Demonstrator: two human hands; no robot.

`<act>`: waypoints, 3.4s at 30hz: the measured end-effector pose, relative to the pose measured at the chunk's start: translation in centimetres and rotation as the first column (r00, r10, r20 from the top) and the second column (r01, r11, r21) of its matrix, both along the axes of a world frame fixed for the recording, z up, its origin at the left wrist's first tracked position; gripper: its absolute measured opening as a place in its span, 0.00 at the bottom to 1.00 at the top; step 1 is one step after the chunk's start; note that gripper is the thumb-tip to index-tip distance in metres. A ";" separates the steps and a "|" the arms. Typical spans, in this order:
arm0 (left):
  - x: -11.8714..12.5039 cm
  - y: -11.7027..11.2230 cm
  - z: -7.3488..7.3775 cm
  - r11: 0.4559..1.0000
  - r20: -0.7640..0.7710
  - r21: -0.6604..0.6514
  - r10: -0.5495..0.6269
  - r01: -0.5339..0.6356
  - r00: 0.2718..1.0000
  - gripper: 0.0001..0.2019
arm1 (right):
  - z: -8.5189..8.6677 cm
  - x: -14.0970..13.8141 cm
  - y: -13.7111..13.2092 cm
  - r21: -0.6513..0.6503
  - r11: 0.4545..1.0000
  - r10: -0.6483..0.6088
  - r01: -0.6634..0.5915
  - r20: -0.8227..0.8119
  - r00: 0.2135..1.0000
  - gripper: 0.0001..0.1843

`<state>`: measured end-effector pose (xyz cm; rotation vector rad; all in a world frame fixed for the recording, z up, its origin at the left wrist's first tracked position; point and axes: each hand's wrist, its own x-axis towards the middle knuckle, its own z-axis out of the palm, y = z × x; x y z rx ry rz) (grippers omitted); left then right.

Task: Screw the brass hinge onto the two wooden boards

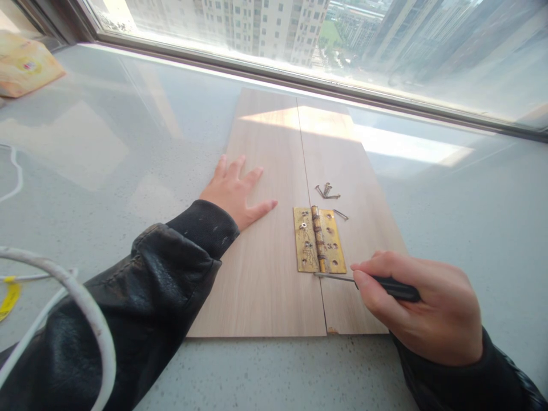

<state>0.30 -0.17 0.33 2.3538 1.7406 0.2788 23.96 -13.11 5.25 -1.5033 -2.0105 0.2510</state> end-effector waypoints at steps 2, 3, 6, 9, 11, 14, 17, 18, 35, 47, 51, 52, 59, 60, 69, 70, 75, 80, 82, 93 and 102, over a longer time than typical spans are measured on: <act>0.0 0.0 0.0 1.000 0.002 0.001 0.000 0.000 1.000 0.39 | -0.1 0.0 0.0 -0.002 1.000 -0.002 0.002 -0.005 1.000 0.10; 0.0 0.0 0.0 1.000 0.004 0.001 -0.001 0.001 1.000 0.39 | -0.1 0.0 -0.1 -0.001 1.000 -0.002 0.002 -0.004 1.000 0.10; 0.0 0.0 -0.1 1.000 0.005 0.000 -0.003 0.003 1.000 0.39 | -0.1 0.0 -0.1 0.001 1.000 0.000 0.000 -0.008 1.000 0.10; 0.0 0.0 -0.2 1.000 0.000 0.009 -0.002 0.002 1.000 0.39 | -0.1 0.0 0.0 -0.007 1.000 -0.004 0.004 -0.010 1.000 0.11; -0.1 0.0 -0.2 1.000 -0.004 0.013 -0.004 0.004 1.000 0.39 | -0.1 -0.1 0.0 -0.015 1.000 -0.012 0.012 -0.003 1.000 0.11; -0.1 0.0 -0.3 1.000 -0.003 0.014 -0.004 0.004 1.000 0.39 | -0.2 0.0 0.0 -0.017 1.000 -0.016 0.016 -0.006 1.000 0.11; -0.1 0.1 -0.3 1.000 -0.007 0.017 0.000 0.000 1.000 0.39 | -0.1 0.4 0.0 0.001 1.000 -0.020 0.020 -0.047 0.999 0.10; 0.0 0.1 -0.3 1.000 -0.009 0.014 0.001 -0.001 1.000 0.39 | 0.1 0.6 0.1 0.007 1.000 -0.025 0.025 -0.059 0.998 0.09; 0.1 -0.1 -0.1 1.000 0.002 -0.009 0.004 -0.004 1.000 0.39 | 6.2 -0.7 5.2 -0.121 0.927 0.374 -0.354 0.266 0.888 0.01; 0.0 0.1 -0.3 1.000 0.008 0.008 -0.005 0.005 1.000 0.39 | 5.8 -0.5 5.6 -0.188 0.911 0.404 -0.366 0.243 0.882 0.02; 0.0 0.1 -0.3 1.000 0.010 0.011 -0.004 0.004 1.000 0.39 | 5.8 -0.4 5.7 -0.185 0.913 0.402 -0.363 0.259 0.878 0.02; 0.0 0.1 -0.3 1.000 0.010 0.009 -0.003 0.003 1.000 0.39 | 5.8 -0.4 5.6 -0.186 0.914 0.400 -0.360 0.271 0.875 0.03; 0.0 0.0 -0.2 1.000 0.002 0.014 -0.009 0.009 1.000 0.39 | 5.6 -0.7 4.5 -0.144 0.875 0.478 -0.461 0.401 0.782 0.10; 0.0 0.0 -0.2 1.000 0.000 0.013 -0.008 0.008 1.000 0.39 | 5.5 -0.8 4.3 -0.141 0.874 0.480 -0.466 0.402 0.779 0.10; 0.0 0.0 -0.1 1.000 0.004 0.002 -0.002 0.002 1.000 0.39 | 5.7 -0.9 3.6 -0.216 0.882 0.471 -0.418 0.383 0.795 0.09; 0.0 0.0 -0.1 1.000 0.003 -0.001 -0.001 0.001 1.000 0.39 | 5.7 -0.8 3.6 -0.206 0.884 0.467 -0.419 0.389 0.794 0.09; 0.0 0.0 -0.1 1.000 0.007 0.001 -0.001 0.001 1.000 0.39 | 5.4 -0.9 3.7 -0.113 0.903 0.420 -0.415 0.439 0.794 0.07; 0.0 0.0 -0.1 1.000 0.008 -0.001 0.001 -0.001 1.000 0.39 | 5.0 -1.2 4.1 -0.036 0.933 0.332 -0.359 0.472 0.816 0.14; 0.0 0.0 -0.1 1.000 0.008 0.003 -0.003 0.003 1.000 0.39 | 4.9 -1.3 4.3 -0.013 0.946 0.289 -0.324 0.488 0.824 0.16; 0.0 0.0 -0.2 1.000 0.006 0.005 -0.002 0.002 1.000 0.39 | 4.9 -1.0 4.7 0.053 0.951 0.247 -0.306 0.467 0.849 0.09; 0.0 0.1 -0.3 1.000 -0.005 0.021 -0.016 0.016 1.000 0.39 | 7.0 0.4 3.7 -0.202 0.903 0.427 -0.378 0.351 0.833 0.12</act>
